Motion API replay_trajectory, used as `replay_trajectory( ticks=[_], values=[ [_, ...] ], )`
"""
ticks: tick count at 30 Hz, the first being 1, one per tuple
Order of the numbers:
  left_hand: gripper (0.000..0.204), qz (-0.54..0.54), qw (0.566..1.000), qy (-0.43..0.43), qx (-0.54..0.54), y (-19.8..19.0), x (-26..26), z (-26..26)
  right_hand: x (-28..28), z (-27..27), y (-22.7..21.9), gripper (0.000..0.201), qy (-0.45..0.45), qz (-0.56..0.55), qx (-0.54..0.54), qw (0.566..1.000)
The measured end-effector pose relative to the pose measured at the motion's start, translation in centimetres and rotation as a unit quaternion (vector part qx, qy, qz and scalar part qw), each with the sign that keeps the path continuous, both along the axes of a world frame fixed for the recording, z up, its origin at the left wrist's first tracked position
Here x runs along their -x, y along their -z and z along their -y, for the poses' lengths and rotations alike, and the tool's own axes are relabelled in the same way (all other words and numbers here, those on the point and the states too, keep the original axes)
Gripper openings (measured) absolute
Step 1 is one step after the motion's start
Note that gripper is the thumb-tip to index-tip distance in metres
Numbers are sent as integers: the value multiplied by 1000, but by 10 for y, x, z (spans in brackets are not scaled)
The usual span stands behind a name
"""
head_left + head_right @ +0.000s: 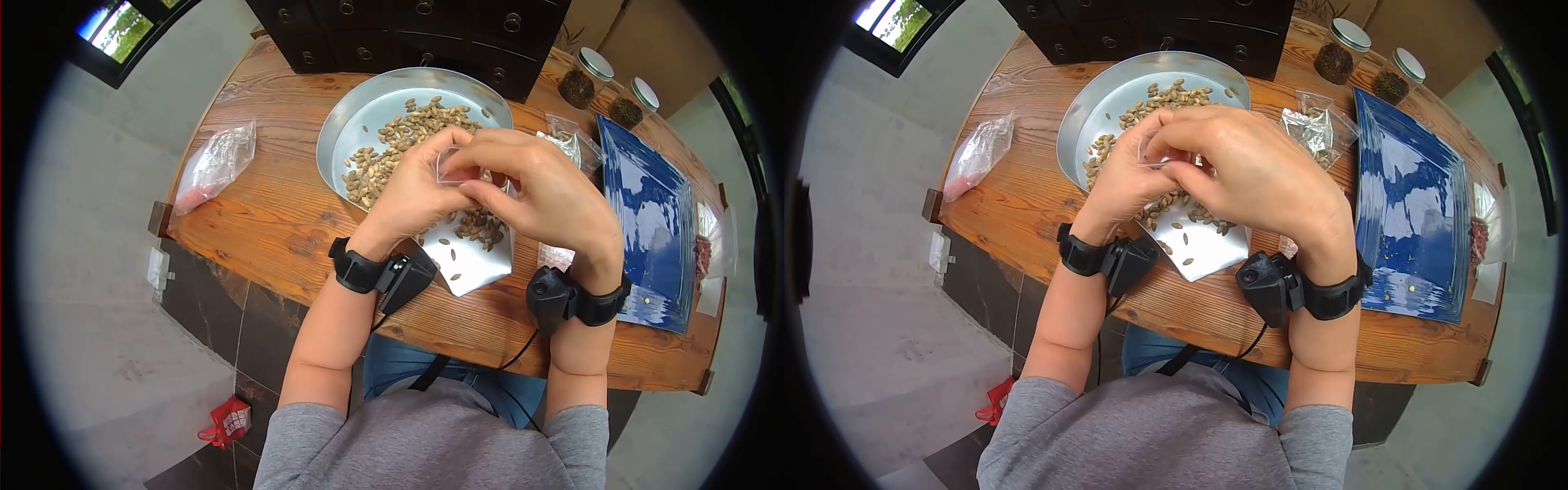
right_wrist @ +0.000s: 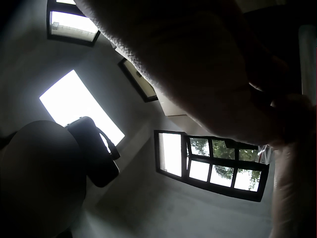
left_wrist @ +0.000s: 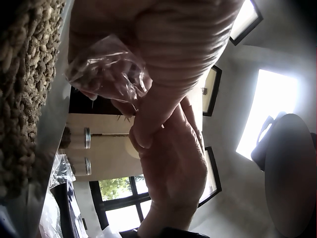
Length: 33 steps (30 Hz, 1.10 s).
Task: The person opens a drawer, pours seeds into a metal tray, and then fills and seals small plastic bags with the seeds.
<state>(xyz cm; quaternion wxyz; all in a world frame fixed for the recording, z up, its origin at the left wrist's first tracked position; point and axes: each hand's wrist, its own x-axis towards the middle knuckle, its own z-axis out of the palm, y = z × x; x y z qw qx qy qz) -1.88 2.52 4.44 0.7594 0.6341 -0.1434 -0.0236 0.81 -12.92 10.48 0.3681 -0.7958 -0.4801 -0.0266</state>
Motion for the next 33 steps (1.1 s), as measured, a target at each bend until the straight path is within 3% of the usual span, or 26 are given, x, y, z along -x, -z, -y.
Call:
replay_trajectory(
  ticks=[6,14,21,24,26,27,28,30,33],
  values=[
    [31,23,999,-13,-21,-2,1,0,0,-3,-3,11,10,-45,-7,999],
    [36,-15,999,9,45,-9,4,-1,-1,-6,3,10,-2,47,-34,998],
    [32,-5,1000,0,7,-7,1,-6,-1,-6,2,18,-14,59,-40,997],
    [29,-6,997,-50,51,-3,-1,-9,-5,2,-7,22,34,-21,-88,995],
    [26,39,988,-146,19,-5,-1,-10,-14,12,1,25,95,-38,5,995],
    [26,40,988,-147,20,-7,-1,-10,-14,14,7,32,104,-79,72,989],
    [26,40,984,-171,34,-8,-1,-10,-14,12,16,32,105,-78,72,989],
    [25,42,973,-219,59,-10,-1,-10,-12,4,37,40,98,10,166,981],
    [26,56,961,-259,82,-9,-2,-12,-6,-12,55,42,128,28,173,976]
  ],
)
